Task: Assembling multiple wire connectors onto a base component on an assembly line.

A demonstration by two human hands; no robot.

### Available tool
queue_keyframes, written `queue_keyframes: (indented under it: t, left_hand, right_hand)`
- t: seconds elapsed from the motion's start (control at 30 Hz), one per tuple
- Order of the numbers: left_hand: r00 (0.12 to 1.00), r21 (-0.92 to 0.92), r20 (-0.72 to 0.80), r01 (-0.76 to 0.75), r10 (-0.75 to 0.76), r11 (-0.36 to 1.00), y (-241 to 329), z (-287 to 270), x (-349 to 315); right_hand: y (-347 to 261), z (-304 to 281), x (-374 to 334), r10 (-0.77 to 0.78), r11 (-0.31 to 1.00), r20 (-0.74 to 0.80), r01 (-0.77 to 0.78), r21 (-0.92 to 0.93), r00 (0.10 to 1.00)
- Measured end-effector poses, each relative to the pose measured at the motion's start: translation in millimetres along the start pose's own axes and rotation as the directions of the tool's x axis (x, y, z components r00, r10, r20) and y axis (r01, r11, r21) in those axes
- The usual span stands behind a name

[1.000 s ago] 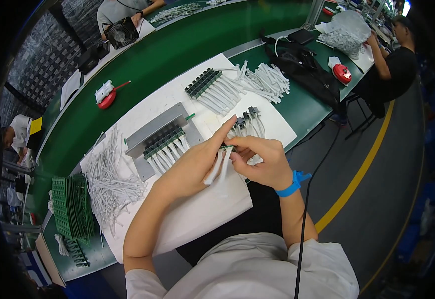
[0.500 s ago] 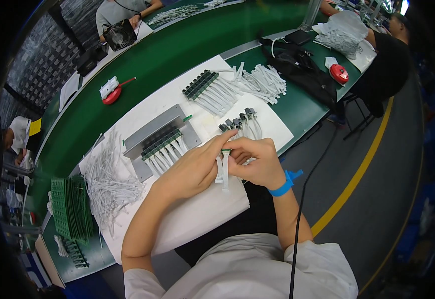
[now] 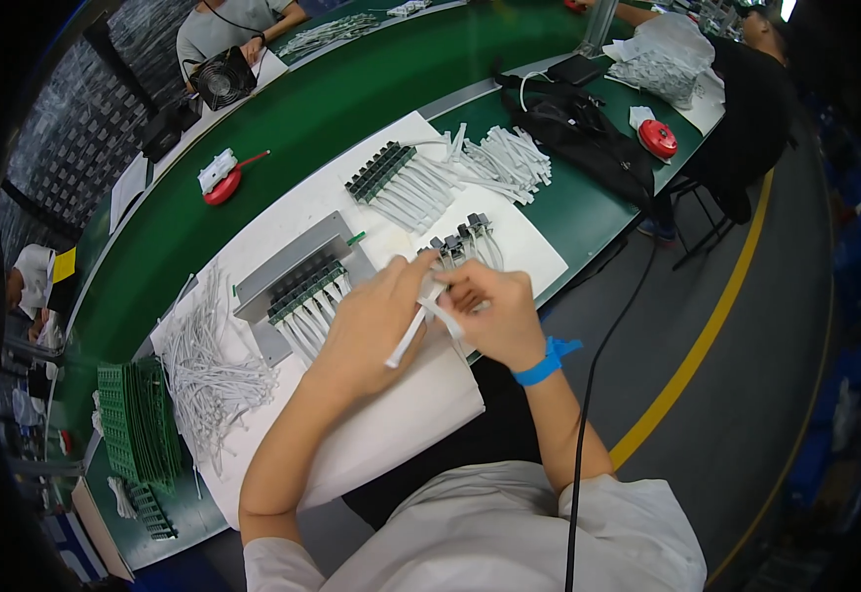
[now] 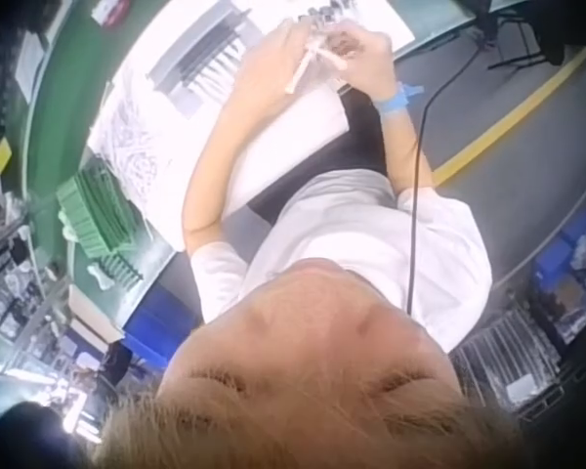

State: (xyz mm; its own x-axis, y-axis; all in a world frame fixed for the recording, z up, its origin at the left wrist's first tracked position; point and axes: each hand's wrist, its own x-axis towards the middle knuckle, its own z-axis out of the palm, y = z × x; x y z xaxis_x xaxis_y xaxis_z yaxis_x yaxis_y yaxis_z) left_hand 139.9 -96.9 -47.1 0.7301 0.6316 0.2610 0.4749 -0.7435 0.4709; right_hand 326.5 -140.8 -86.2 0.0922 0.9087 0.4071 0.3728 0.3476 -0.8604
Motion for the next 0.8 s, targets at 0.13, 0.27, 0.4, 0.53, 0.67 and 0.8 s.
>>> queue_keyframes:
  t: [0.13,0.27,0.4,0.53,0.67,0.8]
  left_hand:
    - [0.994,-0.023,-0.073,0.08,-0.081,0.997,-9.5,-6.6,-2.6]
    - [0.984,-0.03,-0.021,0.178,-0.179,0.984,-16.6,2.8,-2.7]
    - [0.981,-0.064,-0.005,0.195,-0.196,0.979,-22.6,18.7,-2.4]
    - [0.986,-0.151,-0.092,0.124,-0.139,0.981,-27.8,31.7,-0.5]
    - [0.97,-0.405,-0.095,0.167,-0.223,0.899,-24.1,39.4,-0.2]
    - [0.954,-0.707,-0.074,0.155,-0.291,0.69,-21.0,36.9,-3.7]
  right_hand:
    - [6.2,-26.4,26.6,-0.097,0.959,-0.005,0.092,-0.268,0.995]
    - [21.4,-45.7,48.6,-0.128,0.907,0.167,0.184,-0.379,0.978]
    - [29.1,-42.6,54.9,-0.162,0.849,0.263,0.27,-0.455,0.951]
    - [25.2,-34.9,46.6,-0.18,0.888,0.125,0.216,-0.406,0.976]
    - [15.4,-25.7,18.7,-0.098,0.925,-0.055,0.07,-0.374,0.994]
    - [15.2,5.9,-16.4,-0.174,0.959,-0.073,0.152,-0.237,0.982]
